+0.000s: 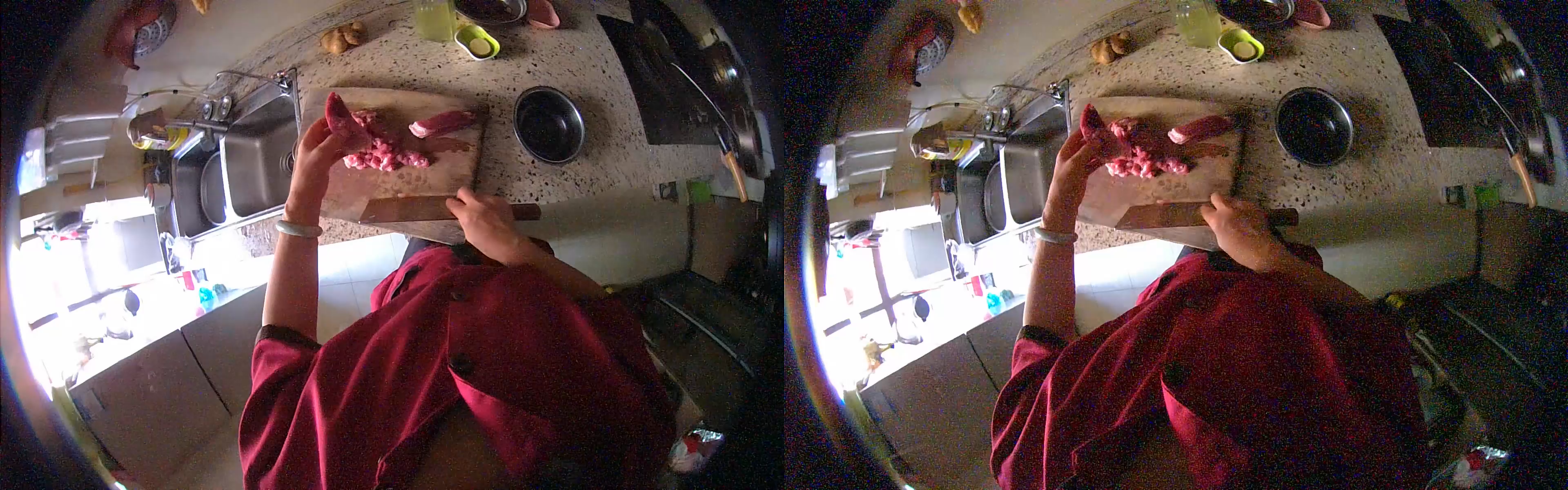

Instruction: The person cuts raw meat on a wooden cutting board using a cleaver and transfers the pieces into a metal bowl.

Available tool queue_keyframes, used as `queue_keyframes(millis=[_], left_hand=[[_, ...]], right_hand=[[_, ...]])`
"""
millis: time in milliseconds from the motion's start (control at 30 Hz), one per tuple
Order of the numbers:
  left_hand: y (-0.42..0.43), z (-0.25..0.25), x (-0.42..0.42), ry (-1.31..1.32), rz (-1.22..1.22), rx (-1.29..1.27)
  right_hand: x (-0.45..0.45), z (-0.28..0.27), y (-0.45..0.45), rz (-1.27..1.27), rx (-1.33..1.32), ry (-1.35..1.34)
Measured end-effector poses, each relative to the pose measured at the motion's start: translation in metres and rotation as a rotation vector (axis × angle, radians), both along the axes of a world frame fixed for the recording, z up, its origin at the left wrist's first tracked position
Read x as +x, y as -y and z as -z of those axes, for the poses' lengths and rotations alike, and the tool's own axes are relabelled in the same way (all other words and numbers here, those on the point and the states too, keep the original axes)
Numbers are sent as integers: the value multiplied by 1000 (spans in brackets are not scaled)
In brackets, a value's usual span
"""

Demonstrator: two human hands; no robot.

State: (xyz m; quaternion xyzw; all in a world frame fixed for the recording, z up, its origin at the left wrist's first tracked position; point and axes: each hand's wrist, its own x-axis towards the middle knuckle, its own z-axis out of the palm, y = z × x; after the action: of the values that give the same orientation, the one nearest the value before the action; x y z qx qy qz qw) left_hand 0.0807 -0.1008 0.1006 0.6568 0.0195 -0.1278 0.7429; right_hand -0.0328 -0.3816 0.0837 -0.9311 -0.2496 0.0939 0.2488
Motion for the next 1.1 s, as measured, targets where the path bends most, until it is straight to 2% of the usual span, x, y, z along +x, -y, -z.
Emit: queue_keyframes(millis=[167, 233, 267, 333, 400, 467, 500, 567, 633, 667, 800, 833, 867, 900, 967, 1000, 1067, 1100], left_hand=[[-7, 9, 19, 137, -28, 176], [22, 4, 29, 114, -23, 177], [37, 7, 37, 192, 141, 484], [71, 18, 37, 307, 395, 699], [106, 73, 37, 371, 568, 647], [134, 105, 38, 403, 661, 678], [146, 99, 29, 584, 679, 931], [153, 85, 25, 767, 694, 1180], [153, 65, 29, 680, 639, 1094], [148, 20, 25, 466, 673, 1096], [78, 6, 34, 442, 638, 1062], [56, 15, 34, 402, 715, 1090], [28, 60, 37, 607, 824, 1084], [17, 62, 30, 600, 815, 1086], [2, 60, 4, 242, 915, 899], [-1, 64, -4, 239, 903, 897], [-4, 72, -18, -76, 709, 315], [-3, 68, -21, -74, 695, 310]], right_hand=[[4, -1, 2, 7, 39, 157], [3, -2, 0, 12, 22, 187], [2, -4, -3, 5, 32, 190], [-1, -6, -8, 5, 32, 191], [-4, -6, -13, -23, -36, 105], [-5, -1, -13, -19, 5, 104], [-7, 1, -14, -25, 56, 102], [-9, 5, -15, 0, 46, 103], [-10, 12, -16, 55, 3, 178], [-11, 11, -16, 58, 10, 171], [-9, 5, -14, 90, 99, 291], [-9, 5, -14, 98, 121, 300], [-7, 3, -13, 75, 125, 301], [-6, 2, -13, 64, 127, 299], [-3, 0, -14, 34, 139, 353], [-2, -3, -15, 21, 139, 354], [2, -7, -18, -5, 183, 298], [4, -9, -20, -20, 180, 299]])
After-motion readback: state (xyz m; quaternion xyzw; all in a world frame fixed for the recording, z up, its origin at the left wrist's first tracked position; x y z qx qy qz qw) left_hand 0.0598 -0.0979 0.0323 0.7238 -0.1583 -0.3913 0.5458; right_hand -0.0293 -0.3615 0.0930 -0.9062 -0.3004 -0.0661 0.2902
